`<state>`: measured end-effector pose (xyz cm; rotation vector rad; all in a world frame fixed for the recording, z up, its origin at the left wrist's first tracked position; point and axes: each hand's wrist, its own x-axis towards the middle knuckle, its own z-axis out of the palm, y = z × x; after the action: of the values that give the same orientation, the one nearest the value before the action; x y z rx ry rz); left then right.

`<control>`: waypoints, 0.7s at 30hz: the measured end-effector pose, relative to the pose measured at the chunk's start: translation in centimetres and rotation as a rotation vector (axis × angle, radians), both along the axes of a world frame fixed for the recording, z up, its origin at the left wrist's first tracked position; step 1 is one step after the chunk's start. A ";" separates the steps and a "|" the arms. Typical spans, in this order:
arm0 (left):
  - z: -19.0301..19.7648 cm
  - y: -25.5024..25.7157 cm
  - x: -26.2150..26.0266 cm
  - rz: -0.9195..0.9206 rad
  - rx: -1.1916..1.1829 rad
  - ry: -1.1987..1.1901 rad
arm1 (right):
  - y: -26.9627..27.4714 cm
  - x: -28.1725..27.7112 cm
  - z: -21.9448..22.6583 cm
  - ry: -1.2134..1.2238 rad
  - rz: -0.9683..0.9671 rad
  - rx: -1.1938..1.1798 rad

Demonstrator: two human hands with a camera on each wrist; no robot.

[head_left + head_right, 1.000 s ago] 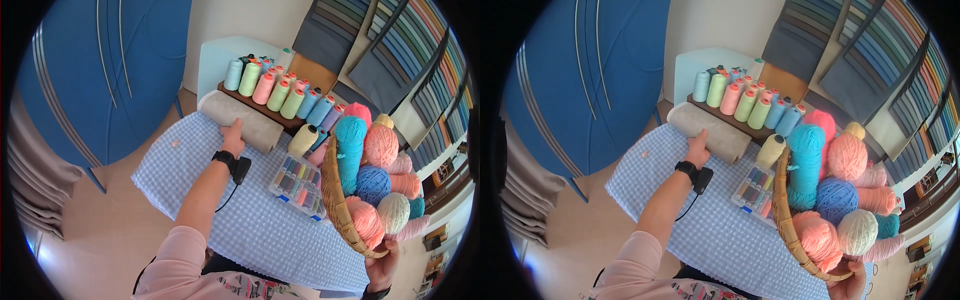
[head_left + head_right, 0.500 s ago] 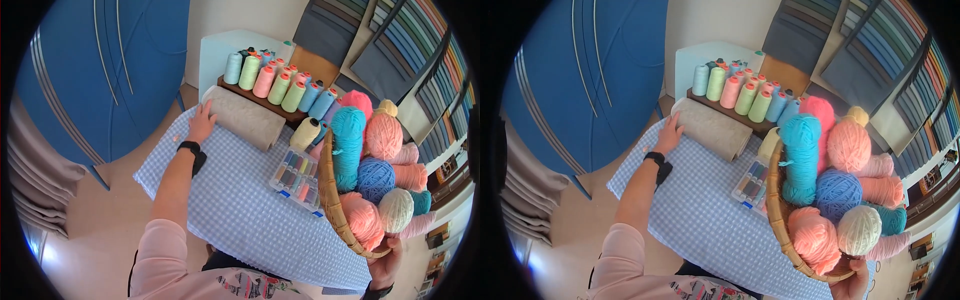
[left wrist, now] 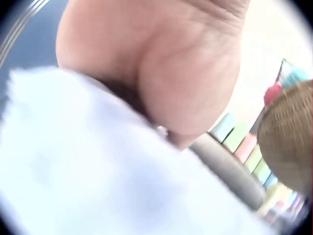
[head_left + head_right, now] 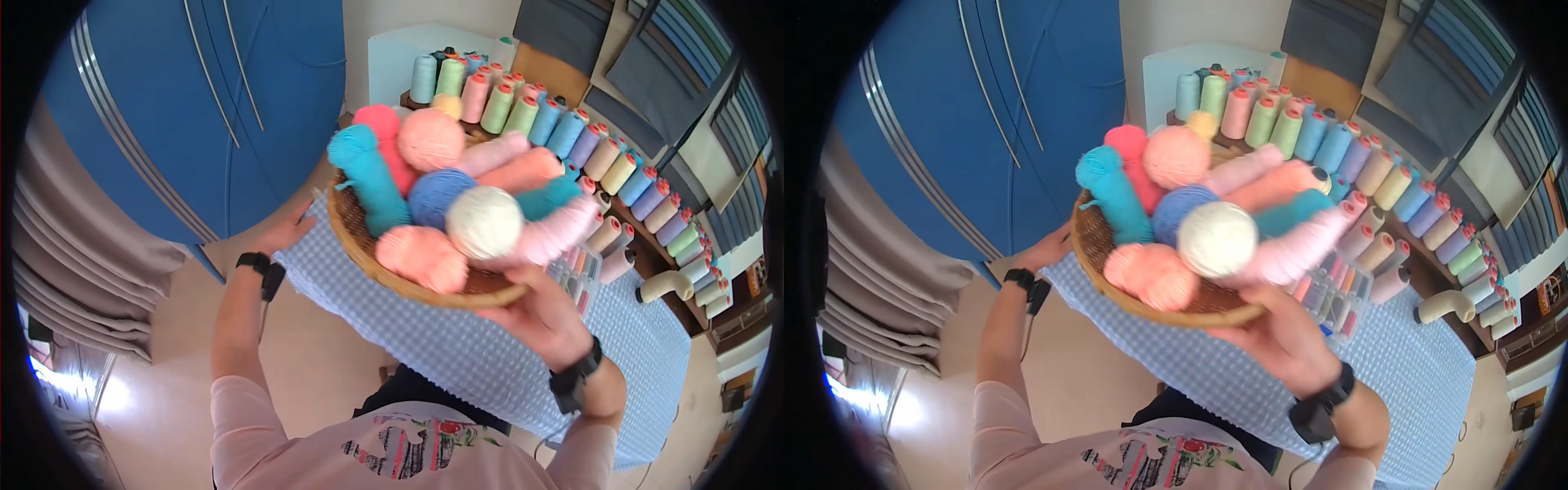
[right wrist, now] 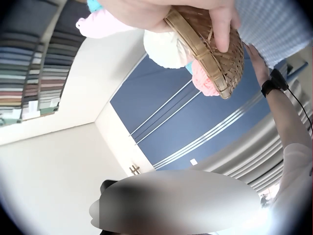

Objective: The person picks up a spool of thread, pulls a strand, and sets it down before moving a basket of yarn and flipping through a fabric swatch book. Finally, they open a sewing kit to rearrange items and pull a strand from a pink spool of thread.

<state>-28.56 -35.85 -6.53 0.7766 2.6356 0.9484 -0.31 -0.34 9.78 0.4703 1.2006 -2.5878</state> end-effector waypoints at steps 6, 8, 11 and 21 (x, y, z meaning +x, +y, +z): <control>0.8 -5.6 7.0 0.347 0.143 -0.470 | -3.8 -3.6 -4.9 0.031 0.095 -0.125; -0.4 -5.9 7.5 0.301 0.171 -0.408 | -3.9 -3.3 -6.5 0.039 0.066 -0.107; -1.8 -6.2 7.8 0.333 0.252 -0.377 | -4.5 -2.8 -6.8 -0.024 0.054 -0.130; -6.1 -5.6 7.5 0.532 0.674 -0.423 | -5.5 -3.6 -9.5 -0.039 0.016 -0.150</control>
<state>-21.08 -41.48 -12.63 -0.0665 2.1594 1.9412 -3.91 -5.79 0.32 0.4751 0.9852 -2.6181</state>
